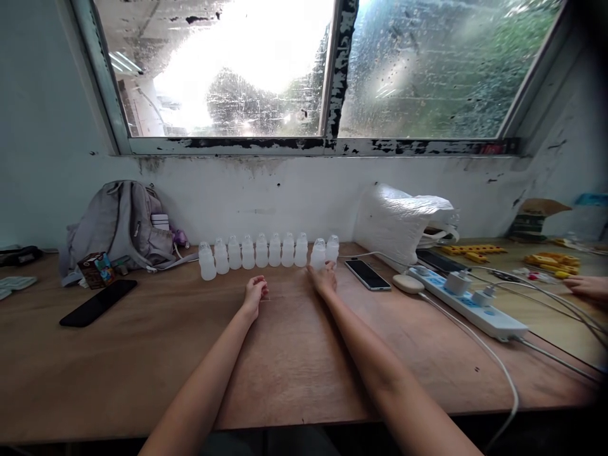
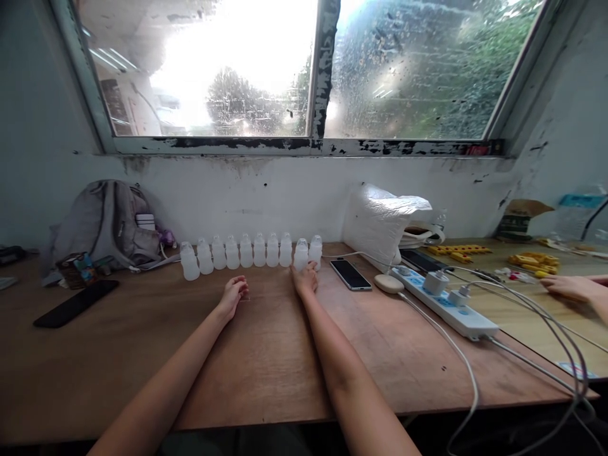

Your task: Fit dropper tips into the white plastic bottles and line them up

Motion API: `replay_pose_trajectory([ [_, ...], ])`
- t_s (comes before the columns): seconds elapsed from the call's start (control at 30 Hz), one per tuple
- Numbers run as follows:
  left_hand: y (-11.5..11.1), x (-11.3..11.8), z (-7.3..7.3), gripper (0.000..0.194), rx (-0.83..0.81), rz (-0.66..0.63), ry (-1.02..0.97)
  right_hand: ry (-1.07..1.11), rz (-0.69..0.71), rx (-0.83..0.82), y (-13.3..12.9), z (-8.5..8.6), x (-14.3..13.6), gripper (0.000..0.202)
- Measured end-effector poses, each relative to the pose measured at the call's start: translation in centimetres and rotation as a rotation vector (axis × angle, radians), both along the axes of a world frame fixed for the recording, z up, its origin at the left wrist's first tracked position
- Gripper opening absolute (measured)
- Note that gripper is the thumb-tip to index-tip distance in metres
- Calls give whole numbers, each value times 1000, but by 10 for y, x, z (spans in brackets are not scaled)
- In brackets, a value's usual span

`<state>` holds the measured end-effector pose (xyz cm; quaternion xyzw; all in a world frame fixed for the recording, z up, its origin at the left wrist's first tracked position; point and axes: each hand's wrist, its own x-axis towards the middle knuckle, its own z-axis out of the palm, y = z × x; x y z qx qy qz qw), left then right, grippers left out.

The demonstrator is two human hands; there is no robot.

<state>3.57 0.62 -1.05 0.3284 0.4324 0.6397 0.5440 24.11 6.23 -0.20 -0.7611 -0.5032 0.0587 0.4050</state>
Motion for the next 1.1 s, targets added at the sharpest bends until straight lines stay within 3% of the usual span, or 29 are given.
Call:
replay_pose_trajectory([
  [0.27,-2,2,3,18,-19,35,-13,-106,-18,-108,-8,0,-8,30],
  [0.83,0,3,4,20,-42,74,-12,-318,7,-222,24,-2,-9,41],
  [1.1,2,3,2,18,-42,76,109,-443,68,-219,25,-3,-6,39],
])
